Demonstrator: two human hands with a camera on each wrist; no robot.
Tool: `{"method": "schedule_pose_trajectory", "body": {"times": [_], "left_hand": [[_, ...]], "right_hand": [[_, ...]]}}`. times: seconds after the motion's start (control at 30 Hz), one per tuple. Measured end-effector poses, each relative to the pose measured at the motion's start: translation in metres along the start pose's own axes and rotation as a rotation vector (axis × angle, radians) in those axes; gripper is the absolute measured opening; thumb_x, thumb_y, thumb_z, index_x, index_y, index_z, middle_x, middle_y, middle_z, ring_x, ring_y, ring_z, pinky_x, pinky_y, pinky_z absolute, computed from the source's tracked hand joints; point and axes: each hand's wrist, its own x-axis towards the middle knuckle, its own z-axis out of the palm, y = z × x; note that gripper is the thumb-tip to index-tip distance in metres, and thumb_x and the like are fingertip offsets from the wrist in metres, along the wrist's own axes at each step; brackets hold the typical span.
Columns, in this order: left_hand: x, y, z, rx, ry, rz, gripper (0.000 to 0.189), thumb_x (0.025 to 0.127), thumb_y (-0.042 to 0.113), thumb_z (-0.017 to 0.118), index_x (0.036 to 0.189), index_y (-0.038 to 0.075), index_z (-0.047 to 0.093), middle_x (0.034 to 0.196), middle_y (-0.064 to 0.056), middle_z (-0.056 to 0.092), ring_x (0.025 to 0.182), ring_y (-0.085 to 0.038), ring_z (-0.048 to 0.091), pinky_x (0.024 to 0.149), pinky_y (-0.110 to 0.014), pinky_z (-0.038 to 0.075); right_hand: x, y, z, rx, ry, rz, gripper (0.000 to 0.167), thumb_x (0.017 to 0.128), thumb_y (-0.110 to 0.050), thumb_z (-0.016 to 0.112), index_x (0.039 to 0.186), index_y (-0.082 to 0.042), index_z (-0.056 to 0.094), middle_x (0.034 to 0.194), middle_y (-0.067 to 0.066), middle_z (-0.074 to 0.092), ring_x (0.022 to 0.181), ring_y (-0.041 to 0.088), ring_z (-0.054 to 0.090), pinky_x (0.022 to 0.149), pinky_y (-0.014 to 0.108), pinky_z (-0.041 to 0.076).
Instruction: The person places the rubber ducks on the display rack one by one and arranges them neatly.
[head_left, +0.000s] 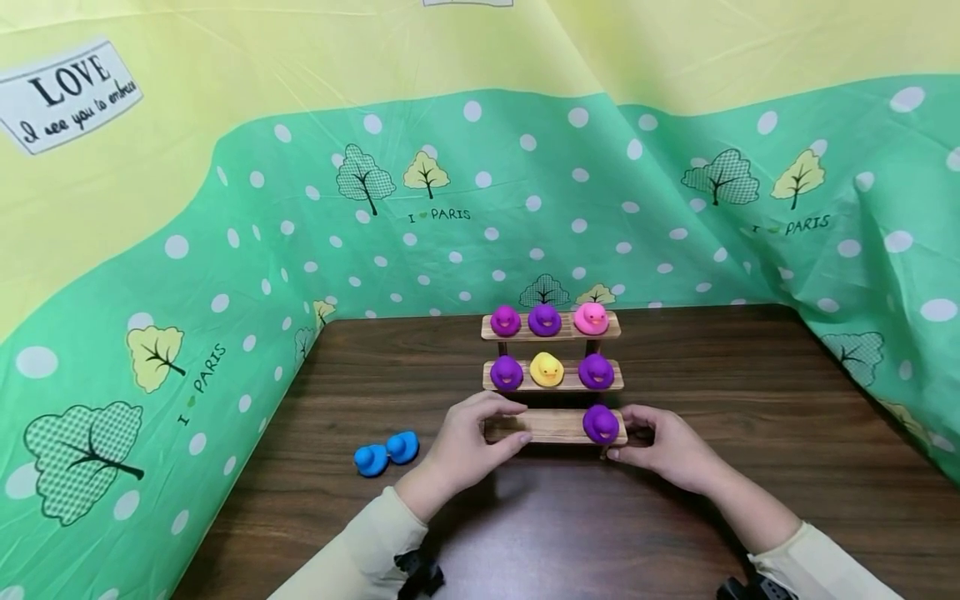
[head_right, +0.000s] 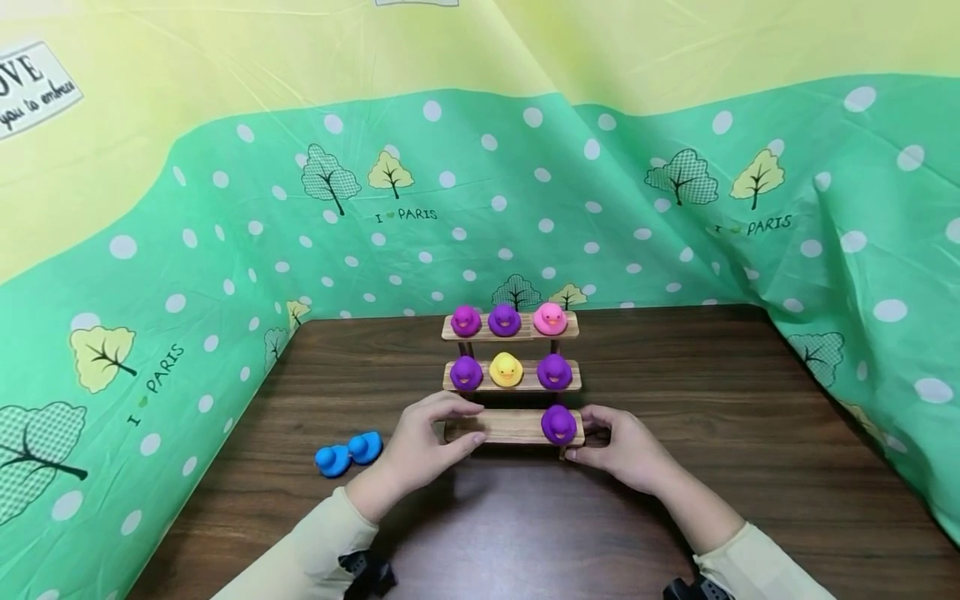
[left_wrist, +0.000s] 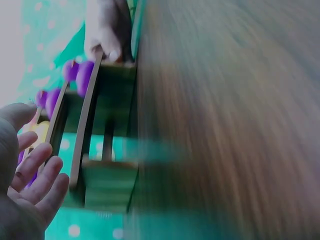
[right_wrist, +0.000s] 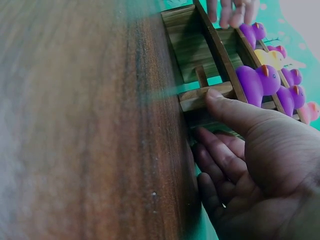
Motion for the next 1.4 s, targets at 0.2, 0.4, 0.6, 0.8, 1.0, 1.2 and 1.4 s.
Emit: {"method": "schedule_pose_trajectory", "body": {"times": [0.2,0.4,0.6,0.8,1.0,1.2,1.4], "left_hand": [[-0.014,-0.013,-0.035,-0.01,0.047,-0.085,0.029,0.091,0.022,0.086,0.118,0.017,0.077,0.111,-0.001,0.074,0.106,-0.014,0.069,0.093,-0.035,0.06],[-0.026,-0.03,-0.067,-0.042,0.103,-0.142,0.03,0.089,0.015,0.087,0.118,0.018,0.077,0.112,-0.003,0.074,0.107,-0.026,0.071,0.094,-0.047,0.06],[-0.043,-0.052,-0.095,-0.064,0.091,-0.235,0.036,0.089,0.014,0.087,0.123,0.019,0.075,0.12,-0.008,0.073,0.112,-0.028,0.07,0.096,-0.052,0.058],[-0.063,-0.073,-0.12,0.001,0.004,-0.339,0.037,0.088,0.018,0.088,0.123,0.018,0.075,0.123,-0.008,0.074,0.114,-0.027,0.069,0.097,-0.055,0.056],[-0.078,-0.086,-0.132,0.02,-0.134,-0.425,0.041,0.087,0.018,0.089,0.124,0.009,0.075,0.119,0.0,0.075,0.111,-0.021,0.07,0.098,-0.047,0.056],[-0.081,-0.086,-0.134,-0.008,-0.255,-0.409,0.037,0.086,0.014,0.088,0.122,0.013,0.076,0.116,0.002,0.074,0.105,-0.018,0.067,0.092,-0.035,0.057],[-0.082,-0.083,-0.137,0.008,-0.336,-0.426,0.045,0.086,0.001,0.082,0.127,0.016,0.073,0.123,0.004,0.071,0.11,-0.019,0.064,0.097,-0.041,0.054]], "right_hand": [[0.001,0.0,-0.001,-0.007,-0.006,0.0,0.044,0.083,-0.03,0.092,0.118,-0.013,0.072,0.108,-0.003,0.075,0.104,0.017,0.068,0.087,0.029,0.055],[0.0,-0.002,-0.001,-0.023,-0.004,0.004,0.043,0.083,-0.03,0.091,0.117,-0.013,0.072,0.107,-0.004,0.075,0.104,0.016,0.068,0.086,0.03,0.055],[0.0,0.001,-0.001,-0.011,-0.008,0.002,0.041,0.083,-0.031,0.091,0.116,-0.015,0.072,0.106,-0.005,0.075,0.104,0.016,0.068,0.087,0.029,0.055],[0.0,0.004,0.0,-0.02,-0.002,0.002,0.043,0.083,-0.031,0.091,0.117,-0.014,0.072,0.106,-0.005,0.075,0.103,0.016,0.068,0.087,0.029,0.055],[0.0,0.004,0.0,-0.025,0.004,0.006,0.045,0.083,-0.032,0.092,0.118,-0.014,0.072,0.107,-0.005,0.075,0.104,0.016,0.068,0.087,0.029,0.055],[-0.001,0.003,-0.001,-0.031,0.006,0.011,0.046,0.082,-0.032,0.092,0.119,-0.013,0.072,0.107,-0.004,0.075,0.104,0.018,0.068,0.087,0.029,0.055],[0.0,0.004,-0.001,-0.04,0.003,0.018,0.05,0.082,-0.034,0.092,0.122,-0.012,0.071,0.11,-0.003,0.075,0.107,0.021,0.068,0.089,0.031,0.055]]}}
